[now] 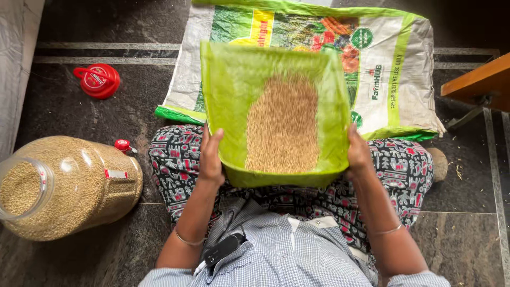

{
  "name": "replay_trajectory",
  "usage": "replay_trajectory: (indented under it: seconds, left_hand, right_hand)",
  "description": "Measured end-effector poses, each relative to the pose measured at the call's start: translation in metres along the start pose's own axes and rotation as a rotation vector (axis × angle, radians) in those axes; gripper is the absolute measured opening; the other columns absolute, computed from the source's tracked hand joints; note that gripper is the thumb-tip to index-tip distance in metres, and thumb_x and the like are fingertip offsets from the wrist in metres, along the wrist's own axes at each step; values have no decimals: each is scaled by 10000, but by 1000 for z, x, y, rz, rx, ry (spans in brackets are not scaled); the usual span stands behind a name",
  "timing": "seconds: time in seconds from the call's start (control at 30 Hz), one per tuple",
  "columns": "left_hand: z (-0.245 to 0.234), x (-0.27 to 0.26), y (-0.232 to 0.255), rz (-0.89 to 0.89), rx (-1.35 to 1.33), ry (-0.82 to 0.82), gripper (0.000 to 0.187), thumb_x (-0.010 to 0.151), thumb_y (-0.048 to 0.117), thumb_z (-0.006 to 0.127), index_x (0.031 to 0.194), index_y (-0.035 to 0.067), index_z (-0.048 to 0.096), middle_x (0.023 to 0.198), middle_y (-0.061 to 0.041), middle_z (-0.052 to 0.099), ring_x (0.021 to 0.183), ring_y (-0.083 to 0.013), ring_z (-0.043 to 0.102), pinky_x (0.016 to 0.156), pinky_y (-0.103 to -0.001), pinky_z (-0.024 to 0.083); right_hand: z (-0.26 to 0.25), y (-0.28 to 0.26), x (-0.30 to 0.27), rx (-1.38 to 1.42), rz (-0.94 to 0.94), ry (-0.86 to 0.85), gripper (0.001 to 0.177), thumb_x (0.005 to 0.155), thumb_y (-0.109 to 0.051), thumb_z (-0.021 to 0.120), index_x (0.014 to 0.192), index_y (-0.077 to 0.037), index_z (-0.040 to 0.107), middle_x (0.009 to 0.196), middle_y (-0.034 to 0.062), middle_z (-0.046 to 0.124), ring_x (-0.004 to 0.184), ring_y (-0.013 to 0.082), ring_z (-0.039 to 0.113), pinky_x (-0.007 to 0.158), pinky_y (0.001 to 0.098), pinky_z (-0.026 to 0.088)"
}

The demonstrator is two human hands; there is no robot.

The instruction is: The person sits on the floor and manually winnows grains spread on a large sack using a stone. They then transfer the grains into a green woven tray and toss them to separate chaff from the seeds.

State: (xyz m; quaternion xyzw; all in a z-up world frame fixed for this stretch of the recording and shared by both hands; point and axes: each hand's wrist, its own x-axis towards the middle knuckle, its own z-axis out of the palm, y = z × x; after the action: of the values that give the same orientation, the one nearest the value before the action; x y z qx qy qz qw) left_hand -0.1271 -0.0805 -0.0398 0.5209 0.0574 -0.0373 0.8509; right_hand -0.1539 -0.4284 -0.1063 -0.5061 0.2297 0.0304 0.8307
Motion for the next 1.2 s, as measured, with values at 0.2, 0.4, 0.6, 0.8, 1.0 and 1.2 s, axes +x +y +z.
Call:
replay_trajectory:
  seconds: [0.2, 0.4, 0.6, 0.8, 1.0, 1.2]
  left_hand:
    - [20, -7, 36, 220, -135, -158, 622, 995, 183, 506, 1568, 45, 305, 1464, -147, 515, 1329, -269, 543, 1133, -416, 455]
    - [2, 3, -10, 82, 32, -84, 604, 1001, 175, 502, 1562, 22, 339, 1448, -138, 534, 1322, -236, 528, 1127, -358, 417]
    - [3, 14, -11, 25, 12, -47, 624, 969, 156, 509, 1557, 38, 335, 1443, -131, 547, 1298, -242, 546, 1111, -363, 425]
    - [25, 13, 27, 189, -123, -137, 654, 947, 155, 539, 1554, 22, 336, 1406, -161, 540, 1277, -285, 553, 1127, -408, 446]
    - [-4, 20, -24, 83, 118, -50, 651, 934, 174, 532, 1544, 25, 360, 1447, -137, 543, 1324, -246, 531, 1136, -356, 404]
    - [-6, 32, -29, -9, 114, -3, 654, 910, 127, 526, 1533, 27, 354, 1378, -148, 589, 1249, -264, 571, 1095, -370, 440]
  right_hand:
    - [23, -68, -27, 97, -361, -186, 580, 1137, -436, 347, 1518, -8, 440, 1361, 146, 607, 1161, 261, 650, 1008, 428, 554]
    - [0, -19, 7, -34, -127, -1, 593, 1092, -436, 341, 1477, -5, 469, 1358, 137, 631, 1147, 243, 666, 987, 407, 563]
    - [1, -33, 3, -130, -137, -22, 659, 1085, -494, 308, 1471, 13, 477, 1364, 157, 639, 1151, 255, 671, 973, 389, 570]
    - [13, -95, -35, -274, -442, 80, 675, 1125, -519, 312, 1514, 18, 437, 1385, 138, 607, 1216, 233, 657, 988, 384, 551]
    - [-14, -17, 22, -197, -193, 49, 635, 1083, -497, 340, 1433, 8, 499, 1307, 139, 657, 1123, 244, 675, 937, 381, 576]
    - [-13, -19, 29, -137, -107, 14, 647, 1072, -504, 343, 1430, 9, 505, 1303, 138, 654, 1105, 252, 668, 939, 389, 564]
